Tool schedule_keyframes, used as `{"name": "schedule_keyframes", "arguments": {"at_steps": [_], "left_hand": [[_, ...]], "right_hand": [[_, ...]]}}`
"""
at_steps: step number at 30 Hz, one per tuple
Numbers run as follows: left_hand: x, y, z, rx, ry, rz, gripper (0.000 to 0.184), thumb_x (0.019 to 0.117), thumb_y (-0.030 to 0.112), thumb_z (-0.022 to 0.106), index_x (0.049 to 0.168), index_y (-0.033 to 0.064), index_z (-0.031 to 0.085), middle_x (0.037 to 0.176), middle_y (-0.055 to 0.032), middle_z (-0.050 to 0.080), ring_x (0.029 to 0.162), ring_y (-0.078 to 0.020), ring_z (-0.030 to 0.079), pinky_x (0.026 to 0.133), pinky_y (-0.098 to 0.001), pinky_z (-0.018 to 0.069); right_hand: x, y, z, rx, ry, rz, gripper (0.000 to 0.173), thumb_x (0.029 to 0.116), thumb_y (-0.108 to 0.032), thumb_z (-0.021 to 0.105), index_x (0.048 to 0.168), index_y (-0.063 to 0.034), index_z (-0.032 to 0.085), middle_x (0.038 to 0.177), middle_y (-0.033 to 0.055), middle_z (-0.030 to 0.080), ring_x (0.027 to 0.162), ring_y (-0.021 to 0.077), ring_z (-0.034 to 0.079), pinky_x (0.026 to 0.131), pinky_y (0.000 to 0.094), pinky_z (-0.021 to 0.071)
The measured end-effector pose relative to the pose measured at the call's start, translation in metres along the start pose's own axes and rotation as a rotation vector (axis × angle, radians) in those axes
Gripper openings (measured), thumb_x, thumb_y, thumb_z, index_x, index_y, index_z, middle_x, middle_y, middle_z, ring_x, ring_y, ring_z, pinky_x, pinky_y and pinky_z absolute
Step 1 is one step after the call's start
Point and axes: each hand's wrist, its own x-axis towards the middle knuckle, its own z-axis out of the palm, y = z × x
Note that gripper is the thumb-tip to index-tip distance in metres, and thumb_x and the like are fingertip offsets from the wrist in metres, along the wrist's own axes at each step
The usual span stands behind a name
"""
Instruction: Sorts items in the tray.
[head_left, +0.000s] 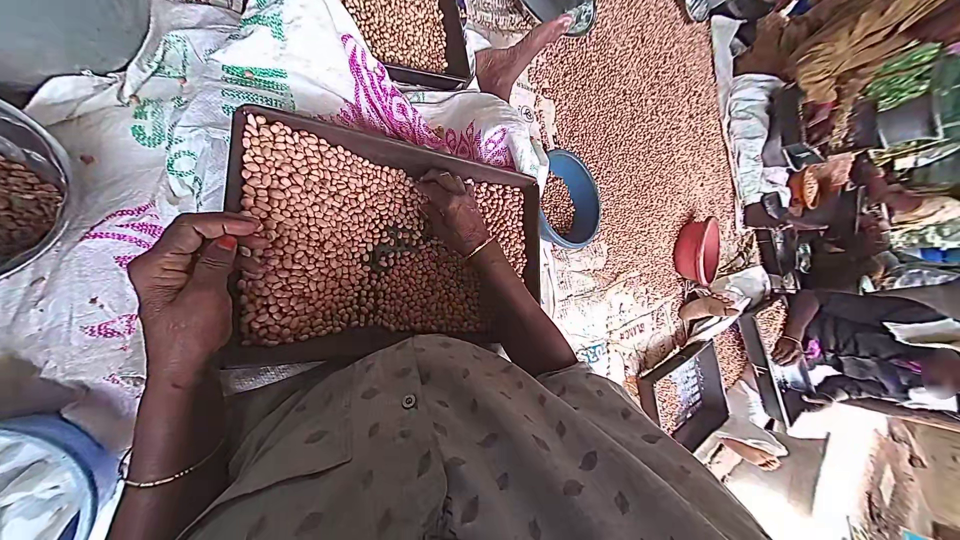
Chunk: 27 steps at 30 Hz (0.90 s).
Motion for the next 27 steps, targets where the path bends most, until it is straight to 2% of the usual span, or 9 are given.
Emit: {"name": "schedule_keyframes", "arguments": {"at_steps": [4,7,10,13,15,19,22,25,27], "left_hand": [[0.0,-0.003,-0.003,0.006,-0.018,-0.011,0.026,0.1068,0.015,0.04,0.122,0.0083,0.06,0.123,0.0024,0.065,0.094,-0.0054,0.068,0.077,-0.0218,0.0578],[-0.001,-0.006,-0.005,-0.001,-0.017,-0.018,0.025,0.1074,0.016,0.042,0.122,0.009,0.061,0.124,0.0026,0.065,0.095,-0.0061,0.068,0.077,-0.0219,0.0583],[-0.001,-0.009,-0.006,-0.01,-0.008,-0.017,0.025,0.1072,0.015,0.042,0.123,0.0082,0.061,0.123,0.0016,0.066,0.094,-0.0071,0.069,0.076,-0.0222,0.0585],[-0.001,-0.01,-0.005,-0.019,-0.008,-0.028,0.025,0.1074,0.016,0.042,0.123,0.0087,0.061,0.122,0.0031,0.066,0.093,-0.0056,0.068,0.077,-0.0216,0.0582],[-0.001,-0.013,-0.007,-0.016,-0.006,-0.032,0.026,0.1073,0.015,0.041,0.122,0.0093,0.061,0.123,0.0036,0.066,0.093,-0.0052,0.068,0.077,-0.0215,0.0581],[-0.001,-0.018,-0.009,-0.027,-0.004,-0.013,0.025,0.107,0.015,0.042,0.121,0.0085,0.062,0.122,0.0021,0.067,0.093,-0.0064,0.068,0.075,-0.022,0.0583],[-0.001,-0.018,-0.009,-0.044,0.015,-0.012,0.024,0.1071,0.015,0.043,0.12,0.0091,0.062,0.12,0.0032,0.068,0.091,-0.0059,0.069,0.073,-0.0215,0.0588],[-0.003,-0.025,-0.011,-0.059,0.013,-0.011,0.025,0.1071,0.014,0.042,0.122,0.0073,0.062,0.121,0.0011,0.068,0.092,-0.0073,0.07,0.073,-0.022,0.0591],[-0.002,-0.024,-0.011,-0.067,0.009,-0.017,0.026,0.1068,0.015,0.042,0.121,0.0062,0.062,0.121,0.0003,0.068,0.093,-0.0078,0.069,0.073,-0.0221,0.0591]], "right_hand": [[-0.026,0.018,-0.035,0.003,-0.15,0.209,0.019,0.0958,-0.011,0.066,0.11,-0.0017,0.075,0.122,0.0211,0.069,0.119,0.0376,0.064,0.104,0.0534,0.0495],[-0.056,0.02,-0.061,0.09,-0.199,0.25,0.02,0.0967,-0.012,0.065,0.109,-0.0011,0.076,0.108,0.0183,0.075,0.101,0.0336,0.072,0.093,0.0557,0.0545],[-0.077,0.018,-0.065,0.146,-0.039,0.227,0.019,0.0975,-0.015,0.064,0.103,-0.003,0.077,0.087,0.012,0.075,0.077,0.0246,0.073,0.075,0.0504,0.0587],[-0.077,-0.008,-0.049,0.202,0.189,0.122,0.017,0.0986,-0.014,0.063,0.103,-0.0024,0.075,0.087,0.0098,0.075,0.075,0.0184,0.073,0.071,0.0398,0.0595],[-0.075,-0.04,-0.031,0.342,0.192,-0.031,0.014,0.0978,-0.008,0.065,0.104,0.0012,0.074,0.093,0.0115,0.075,0.081,0.0172,0.073,0.076,0.0347,0.0609],[-0.078,-0.086,0.018,0.412,-0.133,-0.517,0.012,0.092,-0.001,0.069,0.101,0.0014,0.077,0.108,0.0161,0.075,0.108,0.0288,0.071,0.097,0.0418,0.0564],[-0.074,-0.089,0.033,0.366,-0.272,-0.767,0.013,0.0902,0.001,0.066,0.096,-0.0014,0.078,0.098,0.0137,0.076,0.101,0.0306,0.071,0.093,0.0429,0.0536],[-0.078,-0.073,0.011,0.536,-0.51,-0.638,0.013,0.0934,-0.002,0.067,0.098,0.0012,0.078,0.095,0.0147,0.075,0.1,0.0284,0.07,0.095,0.0413,0.0523],[-0.083,-0.056,-0.005,0.737,-0.625,-0.474,0.011,0.0915,-0.004,0.068,0.086,0.0021,0.076,0.081,0.0118,0.071,0.082,0.0201,0.067,0.078,0.0373,0.0528]]}}
